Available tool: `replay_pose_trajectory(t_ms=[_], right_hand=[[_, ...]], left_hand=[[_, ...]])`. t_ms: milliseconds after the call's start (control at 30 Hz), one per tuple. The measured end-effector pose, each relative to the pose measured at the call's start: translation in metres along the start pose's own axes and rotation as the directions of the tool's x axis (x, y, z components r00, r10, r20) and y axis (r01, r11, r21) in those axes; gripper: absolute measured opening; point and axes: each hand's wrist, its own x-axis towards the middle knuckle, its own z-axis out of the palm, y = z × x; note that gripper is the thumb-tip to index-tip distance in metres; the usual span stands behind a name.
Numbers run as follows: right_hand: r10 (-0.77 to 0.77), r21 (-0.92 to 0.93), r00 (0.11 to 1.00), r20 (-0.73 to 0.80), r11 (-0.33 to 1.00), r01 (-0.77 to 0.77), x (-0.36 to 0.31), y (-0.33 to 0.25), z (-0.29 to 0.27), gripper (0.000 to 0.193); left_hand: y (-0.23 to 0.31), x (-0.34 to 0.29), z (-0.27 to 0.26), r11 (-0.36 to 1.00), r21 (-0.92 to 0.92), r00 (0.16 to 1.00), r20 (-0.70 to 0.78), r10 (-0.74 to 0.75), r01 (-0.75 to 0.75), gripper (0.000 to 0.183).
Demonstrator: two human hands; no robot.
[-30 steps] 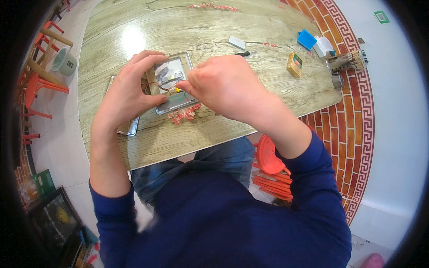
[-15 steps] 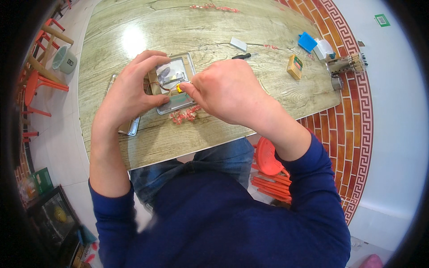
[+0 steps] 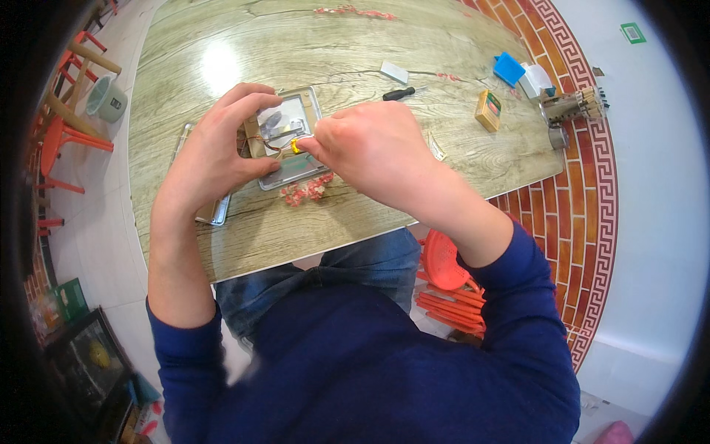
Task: The person opens a small electronic device and uses a screwdriver to tighten screws on a circuit board inside. They adjust wires and components within the housing, then close the device.
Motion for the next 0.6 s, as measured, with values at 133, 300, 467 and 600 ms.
replay_pose_trajectory(t_ms=[133,300,467,600], right_hand=[[0.023,-0.031,1.0,0.008,0.999,-0.023,0.002,-0.006,-0.002,0.028],[-0.06,0.034,0.997,0.051,0.998,0.058,0.001,0.0,-0.015,0.02],[-0.072,0.057,0.993,0.095,0.996,0.066,0.003,0.002,-0.017,0.01],[-0.034,0.057,0.993,0.113,0.998,0.028,0.001,-0.003,-0.019,0.012]], left_hand=[[-0.001,0.001,0.0,1.0,0.012,1.0,-0.004,0.017,-0.017,0.075],[-0.001,0.0,0.0,1.0,0.014,1.0,-0.001,0.011,-0.011,0.076],[-0.001,0.0,0.001,1.0,0.02,1.0,-0.002,0.013,-0.013,0.076],[-0.001,0.0,0.002,1.0,-0.011,1.0,-0.004,-0.005,0.005,0.075]])
